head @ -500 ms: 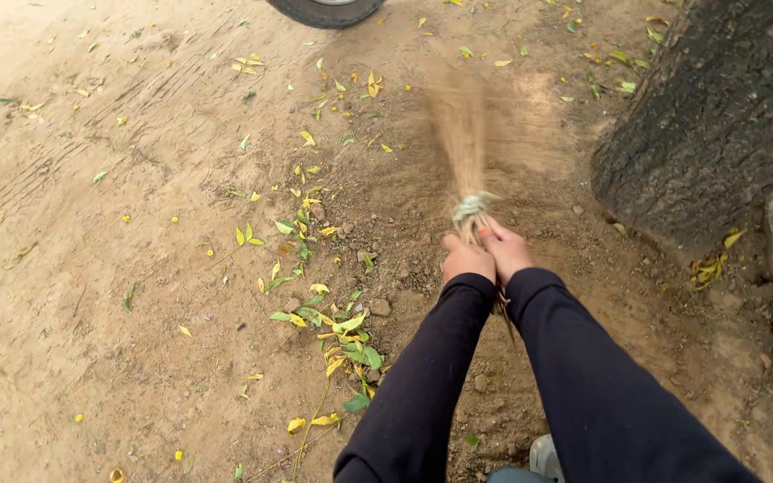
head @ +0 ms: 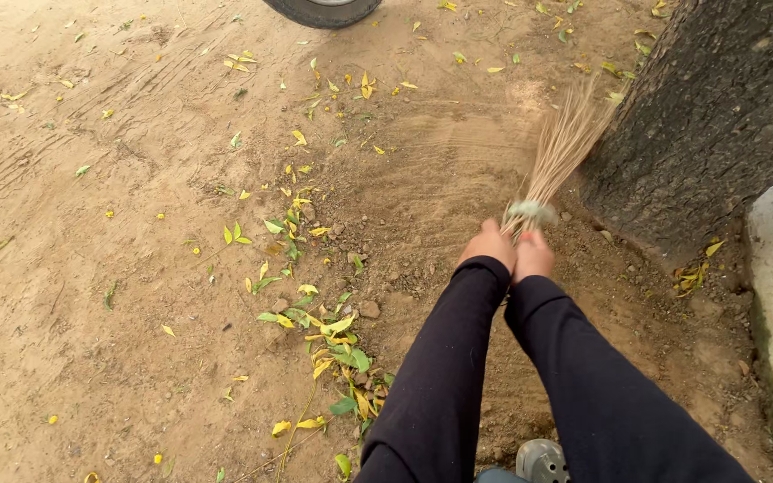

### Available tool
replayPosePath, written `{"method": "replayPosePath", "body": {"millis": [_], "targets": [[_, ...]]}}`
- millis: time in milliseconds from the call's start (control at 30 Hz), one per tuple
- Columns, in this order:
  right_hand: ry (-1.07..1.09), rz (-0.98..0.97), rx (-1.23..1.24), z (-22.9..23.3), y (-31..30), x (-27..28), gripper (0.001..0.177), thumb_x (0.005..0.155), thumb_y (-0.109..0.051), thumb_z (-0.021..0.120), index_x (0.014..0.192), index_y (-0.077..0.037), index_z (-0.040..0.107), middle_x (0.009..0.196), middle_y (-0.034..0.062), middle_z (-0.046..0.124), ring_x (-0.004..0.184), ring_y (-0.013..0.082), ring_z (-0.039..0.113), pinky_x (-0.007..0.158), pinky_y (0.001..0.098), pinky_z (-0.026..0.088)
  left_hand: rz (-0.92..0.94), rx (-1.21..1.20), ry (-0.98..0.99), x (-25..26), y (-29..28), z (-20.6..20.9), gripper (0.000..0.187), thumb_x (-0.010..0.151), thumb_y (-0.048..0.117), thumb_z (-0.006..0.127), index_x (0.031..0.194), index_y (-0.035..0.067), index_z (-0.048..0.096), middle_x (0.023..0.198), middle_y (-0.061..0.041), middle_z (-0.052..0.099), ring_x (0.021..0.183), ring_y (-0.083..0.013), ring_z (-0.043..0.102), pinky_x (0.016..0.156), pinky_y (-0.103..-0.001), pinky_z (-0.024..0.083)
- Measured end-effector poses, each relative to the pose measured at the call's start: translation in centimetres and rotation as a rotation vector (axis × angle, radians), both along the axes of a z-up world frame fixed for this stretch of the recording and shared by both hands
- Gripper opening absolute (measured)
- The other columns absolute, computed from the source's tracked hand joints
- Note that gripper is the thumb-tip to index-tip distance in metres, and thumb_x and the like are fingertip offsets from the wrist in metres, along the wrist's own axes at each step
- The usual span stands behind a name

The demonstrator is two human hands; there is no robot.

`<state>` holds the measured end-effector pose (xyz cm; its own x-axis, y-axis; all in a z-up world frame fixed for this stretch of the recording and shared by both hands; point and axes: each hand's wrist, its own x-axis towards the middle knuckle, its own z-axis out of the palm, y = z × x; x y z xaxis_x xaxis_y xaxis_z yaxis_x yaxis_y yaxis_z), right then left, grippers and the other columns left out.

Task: The person sweeps loose dirt and fallen leaves across a dirt yard using a handheld bundle broom, moving around a tree and a parked motorcycle.

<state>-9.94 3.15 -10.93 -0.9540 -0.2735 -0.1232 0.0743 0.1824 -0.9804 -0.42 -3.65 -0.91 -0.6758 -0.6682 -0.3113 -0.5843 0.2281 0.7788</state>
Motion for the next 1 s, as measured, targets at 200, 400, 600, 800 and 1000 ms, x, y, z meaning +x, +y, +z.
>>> {"method": "replayPosePath", "body": {"millis": [200,400,600,800,1000], "targets": [[-0.062,0.243,0.099,4.1,-0.8,1.8,0.047,0.099,-0.018,0.063,0.144,-0.008,0.057,0.133,0.0105,0.068,0.107,0.0117,0.066,0.090,0.0268,0.051,0.290,0.288,0.044,1.8,0.0,-0.7,0.038,0.100,0.032,0.047,0.124,0.003,0.046,0.108,-0.033,0.067,0.099,-0.0471,0.071,0.087,-0.052,0.056],[-0.013,0.440,-0.010,7.5,-1.4,-0.6,0.044,0.102,-0.016,0.061,0.145,-0.009,0.062,0.130,0.0119,0.070,0.104,0.0120,0.061,0.091,0.0246,0.050,0.436,0.160,0.164,-0.1,1.2,0.7,0.035,0.097,0.027,0.046,0.122,0.003,0.041,0.098,-0.035,0.069,0.093,-0.0521,0.068,0.085,-0.057,0.051],[0.000,0.112,-0.128,0.9,-1.6,-8.4,0.041,0.104,-0.013,0.057,0.145,-0.009,0.059,0.102,0.0019,0.065,0.085,0.0113,0.053,0.074,0.0292,0.047,0.240,0.047,0.270,-7.6,-0.6,-2.9,0.035,0.098,0.030,0.049,0.121,0.005,0.049,0.103,-0.036,0.069,0.098,-0.0521,0.067,0.088,-0.056,0.052],[-0.074,0.008,-0.035,-6.0,-3.8,-16.5,0.029,0.103,-0.007,0.053,0.122,0.002,0.072,0.090,0.0077,0.070,0.074,0.0138,0.057,0.066,0.0324,0.046,0.068,0.065,-0.017,-14.6,-3.6,-4.2,0.040,0.100,0.036,0.050,0.127,0.007,0.056,0.117,-0.031,0.066,0.111,-0.0468,0.065,0.096,-0.053,0.051],[0.035,0.289,-0.099,0.7,-5.1,-11.7,0.034,0.101,-0.013,0.057,0.133,-0.004,0.066,0.115,0.0095,0.074,0.096,0.0135,0.067,0.084,0.0298,0.053,0.355,0.066,0.042,-11.1,-2.9,-2.6,0.046,0.097,0.032,0.049,0.136,0.007,0.045,0.110,-0.034,0.068,0.105,-0.0510,0.067,0.093,-0.055,0.051]]}}
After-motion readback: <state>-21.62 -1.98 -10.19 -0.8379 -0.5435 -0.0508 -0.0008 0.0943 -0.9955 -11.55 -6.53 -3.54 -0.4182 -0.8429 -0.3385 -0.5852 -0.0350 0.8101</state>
